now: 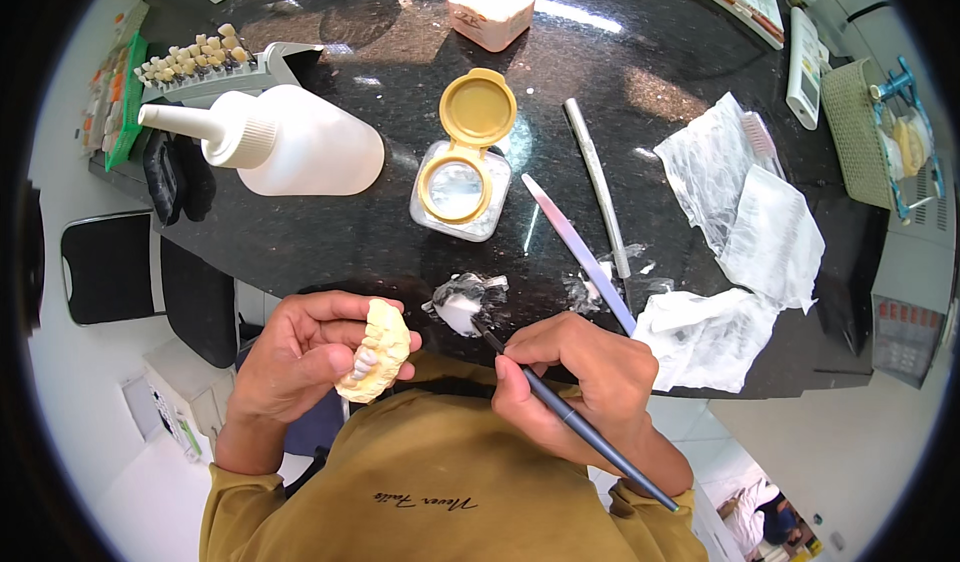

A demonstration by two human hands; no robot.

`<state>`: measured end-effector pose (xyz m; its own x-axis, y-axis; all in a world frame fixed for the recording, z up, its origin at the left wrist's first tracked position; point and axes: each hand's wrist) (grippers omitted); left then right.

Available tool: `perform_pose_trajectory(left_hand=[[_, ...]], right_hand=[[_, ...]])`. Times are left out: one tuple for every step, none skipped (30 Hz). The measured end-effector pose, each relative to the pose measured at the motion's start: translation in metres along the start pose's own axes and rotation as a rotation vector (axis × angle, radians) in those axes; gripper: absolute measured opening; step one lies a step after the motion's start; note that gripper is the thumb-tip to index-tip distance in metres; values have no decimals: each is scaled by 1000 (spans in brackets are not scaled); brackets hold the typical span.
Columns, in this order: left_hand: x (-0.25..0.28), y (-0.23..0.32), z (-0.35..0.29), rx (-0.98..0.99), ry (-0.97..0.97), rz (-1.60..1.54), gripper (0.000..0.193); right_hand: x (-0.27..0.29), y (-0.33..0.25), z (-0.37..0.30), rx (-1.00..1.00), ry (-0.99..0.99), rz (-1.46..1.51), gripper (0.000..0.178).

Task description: The person applies a white substance and a pink liquid to a dental model using a thin brush and a metal tool, and wipes parts of the model with a white paper towel.

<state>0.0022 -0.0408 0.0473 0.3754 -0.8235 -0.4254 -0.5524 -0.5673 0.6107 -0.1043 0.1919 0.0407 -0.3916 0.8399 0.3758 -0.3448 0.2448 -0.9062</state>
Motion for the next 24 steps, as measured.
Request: perform_pose_trajectory(left_hand=[[1, 0, 0, 0, -2, 8, 60], [1, 0, 0, -1, -4, 15, 59], [1, 1, 0, 1, -2, 13, 59], [1, 1, 0, 4, 0, 11, 58], [1, 1, 0, 6, 2, 9, 58], [1, 1, 0, 6, 0, 6, 57], [1, 1, 0, 6, -3, 2, 57], [1, 1, 0, 6, -5, -1, 56], [1, 1, 1, 5, -6, -1, 57], [1, 1, 1, 4, -8, 0, 57], [1, 1, 1, 4, -9, 0, 57], [1, 1, 1, 2, -6, -5, 56], [0, 1, 1, -1, -3, -10, 56], [0, 1, 1, -2, 0, -15, 55], [0, 0, 0, 1, -3, -19, 55], [0, 1, 0, 4, -6, -24, 55], [0, 1, -1, 8, -9, -28, 54], [0, 1, -1, 13, -4, -34, 54], [0, 2, -1, 17, 0, -41, 54], [0, 2, -1, 22, 4, -47, 54], [0, 2, -1, 27, 4, -51, 54], [0, 2, -1, 31, 3, -55, 55], [0, 3, -1, 36, 2, -58, 55], [0, 3, -1, 39, 4, -59, 55]], right_hand=[[0, 0, 0, 3, -9, -4, 14], [0, 0, 0, 7, -19, -8, 15], [0, -1, 1, 12, -30, -12, 15], [0, -1, 1, 36, -36, 27, 16], [0, -2, 1, 59, -42, 67, 17], [-1, -2, 1, 82, -47, 105, 19], [-2, -2, 1, 96, -53, 167, 20], [-4, -2, 1, 111, -59, 229, 22], [-5, -2, 1, 124, -64, 289, 23], [-5, -4, 0, 122, -100, 314, 26], [-10, -4, 1, 166, -69, 355, 26], [-20, -3, 2, 209, -40, 396, 26], [-26, -3, 3, 252, -10, 437, 26], [-28, -5, 5, 261, -15, 404, 25], [-30, -4, 6, 277, -15, 391, 25], [-32, -3, 7, 292, -15, 377, 24], [-33, -2, 7, 308, -13, 363, 23], [-34, -2, 8, 303, -14, 361, 23], [-34, -3, 8, 297, -15, 359, 22], [-34, -4, 8, 292, -15, 357, 22], [-34, -4, 8, 293, -16, 355, 22], [-34, -4, 7, 294, -17, 352, 22], [-34, -4, 7, 295, -17, 350, 22], [-34, -4, 8, 297, -19, 347, 22]])
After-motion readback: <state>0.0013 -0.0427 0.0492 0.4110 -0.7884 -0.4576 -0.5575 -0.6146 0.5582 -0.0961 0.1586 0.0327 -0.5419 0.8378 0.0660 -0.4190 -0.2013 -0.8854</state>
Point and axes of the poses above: each hand's wrist, its own z-axis towards the middle knuckle, its own x-axis out of the back of the hand, y = z × x, and after that the axes turned 8 degrees about y, right-handed
